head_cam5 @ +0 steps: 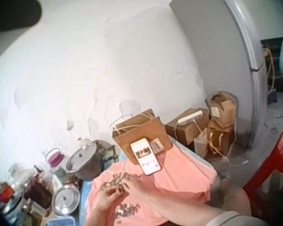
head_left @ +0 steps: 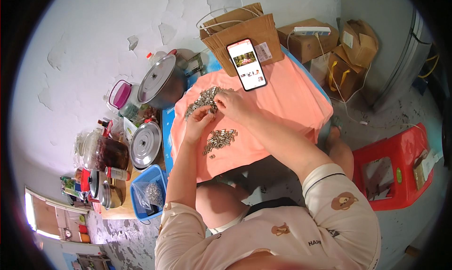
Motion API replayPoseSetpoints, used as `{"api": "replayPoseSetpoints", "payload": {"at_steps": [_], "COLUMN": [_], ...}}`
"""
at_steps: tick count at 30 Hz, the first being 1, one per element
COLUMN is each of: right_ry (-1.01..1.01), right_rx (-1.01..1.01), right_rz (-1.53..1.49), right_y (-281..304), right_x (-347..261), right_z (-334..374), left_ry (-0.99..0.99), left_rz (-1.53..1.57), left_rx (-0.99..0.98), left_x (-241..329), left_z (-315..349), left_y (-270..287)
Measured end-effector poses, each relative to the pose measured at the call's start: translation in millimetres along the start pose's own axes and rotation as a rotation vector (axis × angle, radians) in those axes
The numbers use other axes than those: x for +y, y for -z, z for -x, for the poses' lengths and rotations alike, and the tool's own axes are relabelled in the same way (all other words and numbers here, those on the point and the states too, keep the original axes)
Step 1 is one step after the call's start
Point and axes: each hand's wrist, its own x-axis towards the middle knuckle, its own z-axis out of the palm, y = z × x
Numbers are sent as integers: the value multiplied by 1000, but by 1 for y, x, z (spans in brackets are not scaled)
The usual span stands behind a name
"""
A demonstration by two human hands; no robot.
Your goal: Sorting small metal bushings on a pink cloth on a table.
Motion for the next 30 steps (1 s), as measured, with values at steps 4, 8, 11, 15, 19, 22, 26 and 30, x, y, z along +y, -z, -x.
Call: {"api": "replayPoseSetpoints", "payload": {"at_steps": [4,8,11,15,19,22,26,30], "right_ry": [-17,-12,-21,-19,-49,6,3,-11], "right_rx": [-27,-35,-54,-37,-38,-17,-48,-100], "right_rz": [8,24,10,-7,-2,21,18,97], "right_y": [1,2,2,-2,-4,1,1,6], "right_x": [2,-3,-2,1,3,-4,1,-8], "right_z": [-1,-1,0,1,0,-1,-1,-3], "left_ry": [-27,-21,-20,-12,-20,-27,-18,-15], "left_rz": [2,27,17,38,22,28,57,71], "left_rx": [-4,-3,-14,-8,-12,-13,-1,-2], "left_x": [1,1,-1,0,2,2,2,0], "left_z": [-2,1,0,2,3,3,3,6], "left_y": [-2,1,-1,-2,-5,-2,-7,-4]}}
